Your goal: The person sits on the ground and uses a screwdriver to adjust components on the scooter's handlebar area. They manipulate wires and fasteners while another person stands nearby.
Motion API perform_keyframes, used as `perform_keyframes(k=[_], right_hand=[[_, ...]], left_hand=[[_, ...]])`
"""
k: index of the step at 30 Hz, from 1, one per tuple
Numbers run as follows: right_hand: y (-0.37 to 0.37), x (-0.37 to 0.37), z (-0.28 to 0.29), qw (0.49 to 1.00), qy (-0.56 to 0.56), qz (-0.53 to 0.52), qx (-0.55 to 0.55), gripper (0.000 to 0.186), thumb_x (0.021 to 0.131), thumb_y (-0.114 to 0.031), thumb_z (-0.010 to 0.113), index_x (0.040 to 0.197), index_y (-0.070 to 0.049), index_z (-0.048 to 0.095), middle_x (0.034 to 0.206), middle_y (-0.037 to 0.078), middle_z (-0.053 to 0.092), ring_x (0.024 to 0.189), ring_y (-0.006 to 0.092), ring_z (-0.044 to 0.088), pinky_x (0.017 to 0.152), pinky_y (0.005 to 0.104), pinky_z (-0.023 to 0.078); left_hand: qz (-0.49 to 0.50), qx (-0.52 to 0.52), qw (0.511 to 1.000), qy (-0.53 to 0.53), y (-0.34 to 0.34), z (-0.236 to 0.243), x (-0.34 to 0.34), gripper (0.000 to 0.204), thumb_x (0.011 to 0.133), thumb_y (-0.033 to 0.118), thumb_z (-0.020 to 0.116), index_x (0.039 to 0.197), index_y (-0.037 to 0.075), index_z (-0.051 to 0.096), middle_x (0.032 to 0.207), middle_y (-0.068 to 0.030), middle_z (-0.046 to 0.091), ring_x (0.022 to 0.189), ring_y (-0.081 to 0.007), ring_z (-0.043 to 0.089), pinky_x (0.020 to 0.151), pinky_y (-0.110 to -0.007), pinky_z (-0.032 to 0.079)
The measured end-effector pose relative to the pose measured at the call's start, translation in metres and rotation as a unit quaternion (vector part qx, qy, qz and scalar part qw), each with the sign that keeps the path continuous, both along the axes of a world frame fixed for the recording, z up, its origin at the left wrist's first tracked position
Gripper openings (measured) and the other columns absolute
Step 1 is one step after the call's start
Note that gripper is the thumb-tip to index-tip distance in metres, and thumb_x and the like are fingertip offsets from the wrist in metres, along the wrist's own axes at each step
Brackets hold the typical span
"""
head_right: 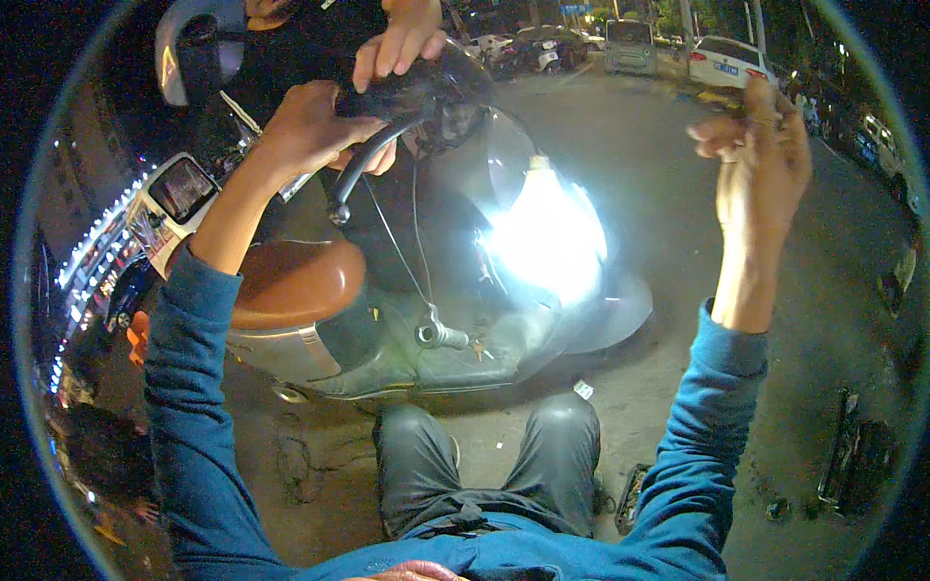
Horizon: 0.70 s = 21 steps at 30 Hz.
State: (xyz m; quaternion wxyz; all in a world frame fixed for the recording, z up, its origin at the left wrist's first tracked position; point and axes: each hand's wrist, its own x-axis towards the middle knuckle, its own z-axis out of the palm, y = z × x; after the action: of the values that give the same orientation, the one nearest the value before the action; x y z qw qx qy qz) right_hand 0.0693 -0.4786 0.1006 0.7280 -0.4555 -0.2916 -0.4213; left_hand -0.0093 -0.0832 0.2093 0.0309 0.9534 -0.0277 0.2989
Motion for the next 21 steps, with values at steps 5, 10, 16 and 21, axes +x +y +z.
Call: perform_keyframes(k=[5, 10, 16, 21], right_hand=[[0.068, -0.003, -0.027, 0.975, -0.075, 0.208, 0.022, 0.031, 0.103, -0.015, 0.065, 0.123, 0.006, 0.054, 0.106, 0.024, 0.071, 0.09, 0.034, 0.077, 0.081, 0.0415, 0.066], [0.108, 0.005, -0.033, 0.966, 0.032, 0.256, 0.022, 0.03, 0.101, -0.011, 0.066, 0.123, 0.006, 0.053, 0.104, 0.025, 0.071, 0.094, 0.0349, 0.076, 0.085, 0.0413, 0.064], [0.122, 0.021, -0.039, 0.959, 0.034, 0.28, 0.01, 0.032, 0.101, -0.011, 0.067, 0.121, 0.008, 0.052, 0.105, 0.023, 0.068, 0.093, 0.0344, 0.076, 0.085, 0.0411, 0.064], [0.122, 0.026, -0.03, 0.969, 0.025, 0.245, -0.029, 0.031, 0.101, -0.011, 0.066, 0.121, 0.008, 0.053, 0.104, 0.022, 0.068, 0.092, 0.0341, 0.076, 0.085, 0.0404, 0.064]], left_hand=[[-0.005, -0.076, 0.996, 0.039, 0.002, -0.001, 0.002, 0.051, 0.077, 0.039, 0.082, 0.081, -0.011, 0.071, 0.071, -0.0205, 0.073, 0.066, -0.0288, 0.075, 0.067, -0.036, 0.059], [0.005, -0.021, 1.0, 0.004, 0.008, -0.002, 0.006, 0.056, 0.077, 0.04, 0.084, 0.087, -0.013, 0.07, 0.079, -0.0243, 0.074, 0.074, -0.0303, 0.077, 0.072, -0.039, 0.059], [-0.004, -0.021, 1.0, 0.012, 0.013, -0.002, 0.008, 0.057, 0.077, 0.04, 0.084, 0.089, -0.014, 0.07, 0.079, -0.0254, 0.073, 0.074, -0.0305, 0.077, 0.071, -0.039, 0.059], [-0.01, -0.052, 0.998, 0.019, 0.01, -0.003, 0.004, 0.055, 0.077, 0.038, 0.084, 0.088, -0.014, 0.07, 0.078, -0.0249, 0.073, 0.071, -0.03, 0.077, 0.069, -0.038, 0.059]])
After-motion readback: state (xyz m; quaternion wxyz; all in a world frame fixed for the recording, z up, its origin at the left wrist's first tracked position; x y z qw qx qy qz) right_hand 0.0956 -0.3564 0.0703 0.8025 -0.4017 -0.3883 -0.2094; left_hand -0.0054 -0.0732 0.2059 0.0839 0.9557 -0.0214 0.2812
